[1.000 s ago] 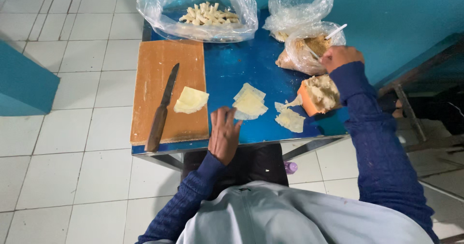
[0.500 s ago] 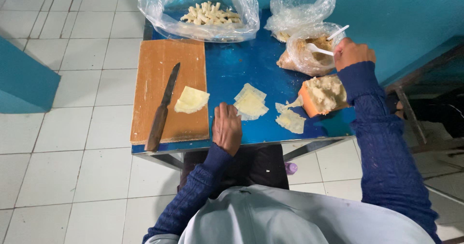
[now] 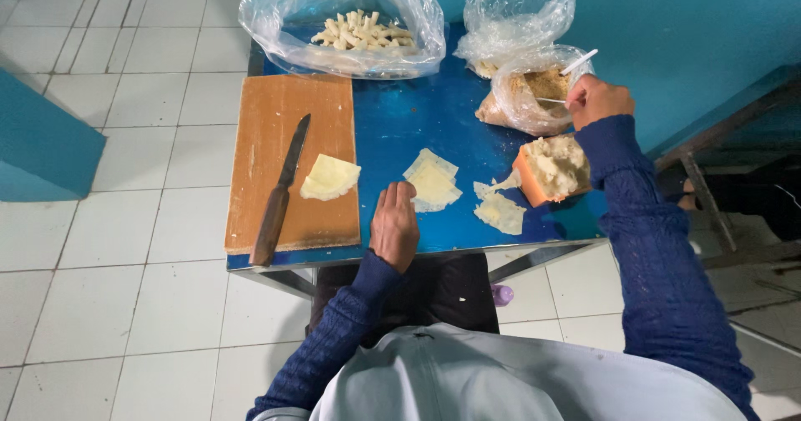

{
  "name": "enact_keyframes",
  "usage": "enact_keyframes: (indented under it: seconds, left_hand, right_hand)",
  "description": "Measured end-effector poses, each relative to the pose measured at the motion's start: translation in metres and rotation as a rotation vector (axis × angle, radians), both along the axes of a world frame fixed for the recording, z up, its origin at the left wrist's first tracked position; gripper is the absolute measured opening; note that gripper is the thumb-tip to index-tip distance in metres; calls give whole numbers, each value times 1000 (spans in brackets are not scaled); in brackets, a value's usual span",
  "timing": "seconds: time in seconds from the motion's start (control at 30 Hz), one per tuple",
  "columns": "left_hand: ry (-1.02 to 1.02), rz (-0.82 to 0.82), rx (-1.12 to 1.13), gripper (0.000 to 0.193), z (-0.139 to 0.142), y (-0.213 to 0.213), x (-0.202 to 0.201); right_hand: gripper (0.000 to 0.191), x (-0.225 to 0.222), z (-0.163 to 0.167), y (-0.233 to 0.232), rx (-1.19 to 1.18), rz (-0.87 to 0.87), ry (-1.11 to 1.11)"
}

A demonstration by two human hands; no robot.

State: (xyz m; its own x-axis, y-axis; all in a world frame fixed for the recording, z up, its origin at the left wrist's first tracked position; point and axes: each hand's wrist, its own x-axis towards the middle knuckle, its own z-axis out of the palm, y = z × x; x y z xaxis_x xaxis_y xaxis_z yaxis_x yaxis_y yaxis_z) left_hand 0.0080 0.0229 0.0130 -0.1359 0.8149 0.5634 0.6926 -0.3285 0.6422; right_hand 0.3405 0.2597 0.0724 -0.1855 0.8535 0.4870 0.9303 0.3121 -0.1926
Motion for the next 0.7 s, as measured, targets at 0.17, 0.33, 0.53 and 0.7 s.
enact_keyframes:
  seconds: [0.17, 0.33, 0.53, 0.7]
  left_hand:
    - [-12, -11, 4, 17, -1, 0, -2]
    - [-18, -24, 0, 18, 0, -1, -1]
    - [-33, -36, -10, 19, 1, -1, -3]
    - [-77, -27, 7, 20, -1, 0, -3]
  right_hand:
    - [6, 4, -2, 1, 85, -74, -6]
    - [13, -7, -4, -1, 257, -10, -79]
    - [13, -9, -1, -14, 314, 34, -19]
    - [15, 2, 1, -38, 296, -21, 71]
